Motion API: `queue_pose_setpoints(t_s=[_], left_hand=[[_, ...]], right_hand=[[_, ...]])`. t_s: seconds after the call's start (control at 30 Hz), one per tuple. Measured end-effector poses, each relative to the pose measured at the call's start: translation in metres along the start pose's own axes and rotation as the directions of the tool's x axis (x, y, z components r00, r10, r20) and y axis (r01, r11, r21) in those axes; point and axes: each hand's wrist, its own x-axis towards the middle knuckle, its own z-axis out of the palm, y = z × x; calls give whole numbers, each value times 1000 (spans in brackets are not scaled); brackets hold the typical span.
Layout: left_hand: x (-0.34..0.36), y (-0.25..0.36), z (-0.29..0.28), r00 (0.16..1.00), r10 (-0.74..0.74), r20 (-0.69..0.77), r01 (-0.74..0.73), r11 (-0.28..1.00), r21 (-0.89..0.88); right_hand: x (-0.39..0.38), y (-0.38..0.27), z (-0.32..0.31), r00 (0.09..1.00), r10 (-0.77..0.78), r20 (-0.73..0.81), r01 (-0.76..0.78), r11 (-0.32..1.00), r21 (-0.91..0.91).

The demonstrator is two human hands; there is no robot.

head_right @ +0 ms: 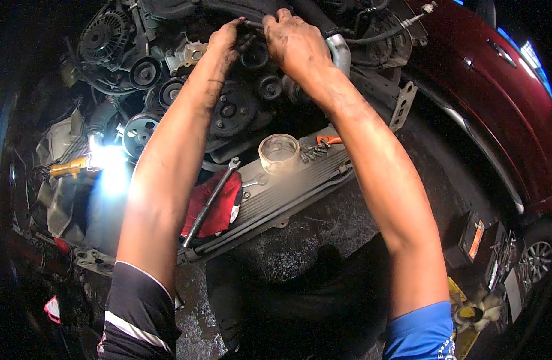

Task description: The person handles bolts and a metal component on a car engine by hand and using a wrench while using a portable lamp.

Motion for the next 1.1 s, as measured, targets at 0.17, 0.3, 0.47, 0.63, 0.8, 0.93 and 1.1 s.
queue_pose_setpoints(t_s=[0.17,0.3,0.47,0.63,0.8,0.93,1.1], left_hand=[[-6,6,1,1000,-13,11,13,1000,-9],[-21,1,1,998,-55,-41,53,997,-56],[-49,0,-16,1000,10,25,-12,997,82],[-70,-10,-21,897,146,416,-426,528,734],[-143,-66,-3,651,-210,730,-693,229,684],[-160,-94,8,685,-427,590,-695,-142,705],[-165,-104,12,694,-517,501,-687,-265,677]], right_hand=[[-5,-1,-12,977,-119,-177,110,992,-59],[-31,6,-34,981,-123,-150,105,987,-124],[-94,12,-49,991,-45,-127,40,998,-41],[-176,49,-35,854,503,-133,-473,857,205],[-203,87,-21,506,860,68,-828,461,320],[-213,104,-12,372,920,124,-899,324,295],[-211,99,-17,392,910,131,-886,336,320]])
